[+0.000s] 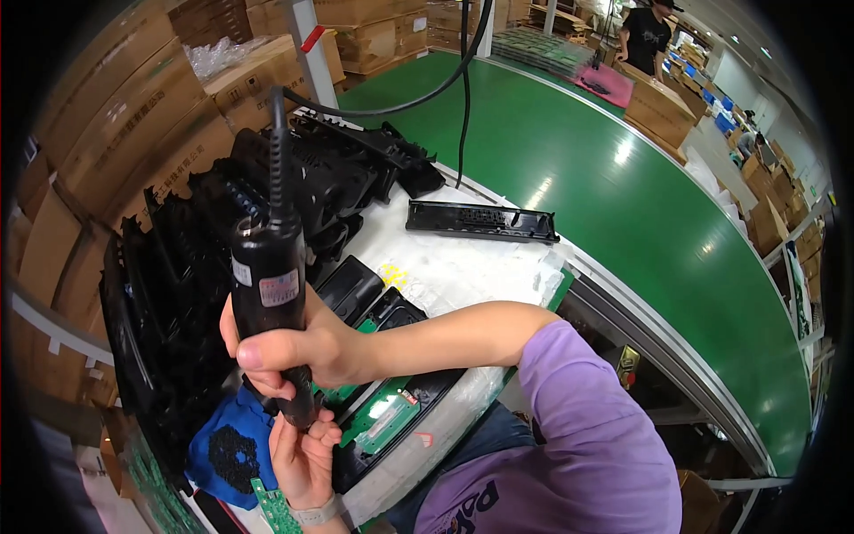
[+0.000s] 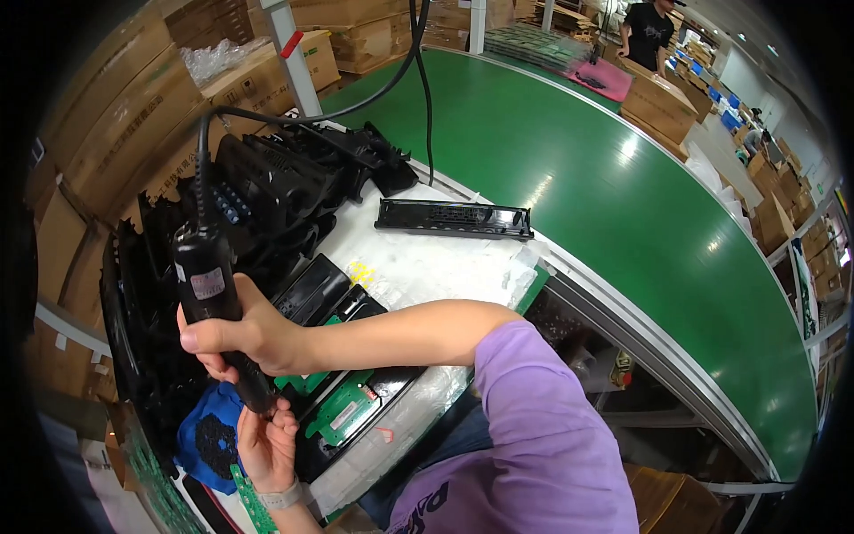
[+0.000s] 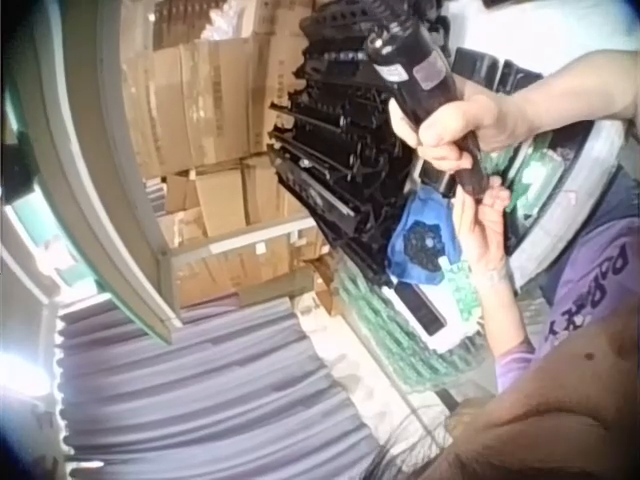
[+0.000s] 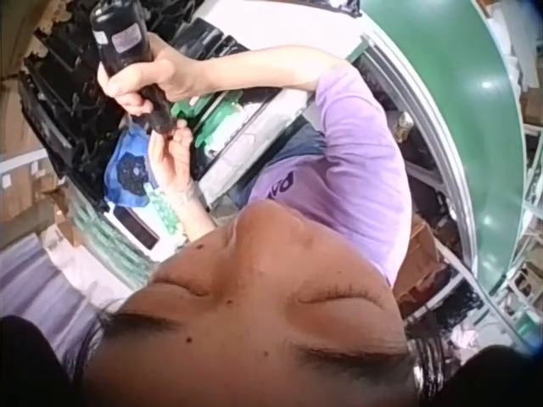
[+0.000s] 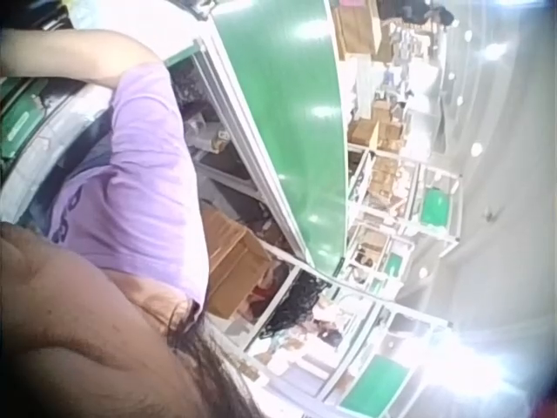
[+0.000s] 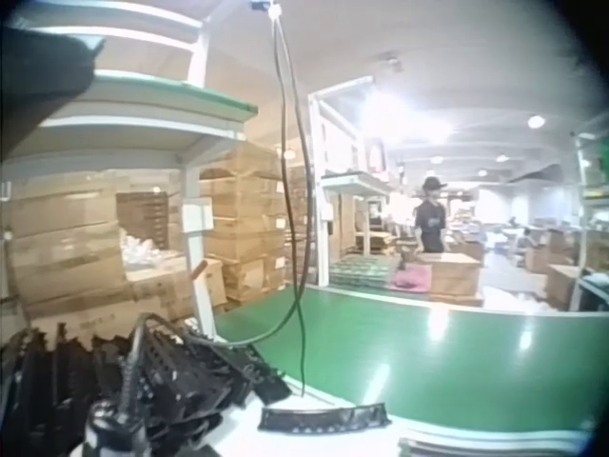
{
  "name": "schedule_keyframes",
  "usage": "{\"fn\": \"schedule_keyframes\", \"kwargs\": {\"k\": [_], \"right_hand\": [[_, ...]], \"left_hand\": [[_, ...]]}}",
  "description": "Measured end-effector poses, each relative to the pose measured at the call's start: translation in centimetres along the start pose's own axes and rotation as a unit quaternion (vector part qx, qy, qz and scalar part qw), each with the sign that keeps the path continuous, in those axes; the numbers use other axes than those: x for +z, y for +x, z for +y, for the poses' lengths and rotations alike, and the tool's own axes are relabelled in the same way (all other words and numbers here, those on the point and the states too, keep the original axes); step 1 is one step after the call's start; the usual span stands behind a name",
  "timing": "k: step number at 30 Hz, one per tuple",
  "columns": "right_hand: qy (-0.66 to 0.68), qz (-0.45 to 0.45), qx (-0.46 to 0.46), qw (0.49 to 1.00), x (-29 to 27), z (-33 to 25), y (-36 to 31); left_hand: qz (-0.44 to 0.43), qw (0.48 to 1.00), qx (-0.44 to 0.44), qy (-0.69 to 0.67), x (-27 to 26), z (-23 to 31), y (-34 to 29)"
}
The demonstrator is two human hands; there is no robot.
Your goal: The person is assembling electronic components by placing circuit boards into plastic housings and securing them with an electric screwdriver.
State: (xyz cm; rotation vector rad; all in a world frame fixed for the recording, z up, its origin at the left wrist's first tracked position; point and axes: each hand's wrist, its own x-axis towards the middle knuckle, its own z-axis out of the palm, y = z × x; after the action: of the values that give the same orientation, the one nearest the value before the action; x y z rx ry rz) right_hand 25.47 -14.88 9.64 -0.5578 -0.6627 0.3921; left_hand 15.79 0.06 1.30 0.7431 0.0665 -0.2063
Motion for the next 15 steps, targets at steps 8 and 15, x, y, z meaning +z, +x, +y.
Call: {"fn": "schedule_keyframes", "kwargs": {"k": [8, 15], "right_hand": [[0.023, -0.002, -0.049, 0.999, -0.5, -1.8, 0.7], [0.015, -0.009, -0.046, 0.999, -0.3, -2.0, 0.6]], "left_hand": [[0.008, 0.999, -0.008, 0.032, -0.9, 0.0, 0.4], [0.068, 0.997, 0.024, 0.042, -0.5, -0.2, 0.7]]}}
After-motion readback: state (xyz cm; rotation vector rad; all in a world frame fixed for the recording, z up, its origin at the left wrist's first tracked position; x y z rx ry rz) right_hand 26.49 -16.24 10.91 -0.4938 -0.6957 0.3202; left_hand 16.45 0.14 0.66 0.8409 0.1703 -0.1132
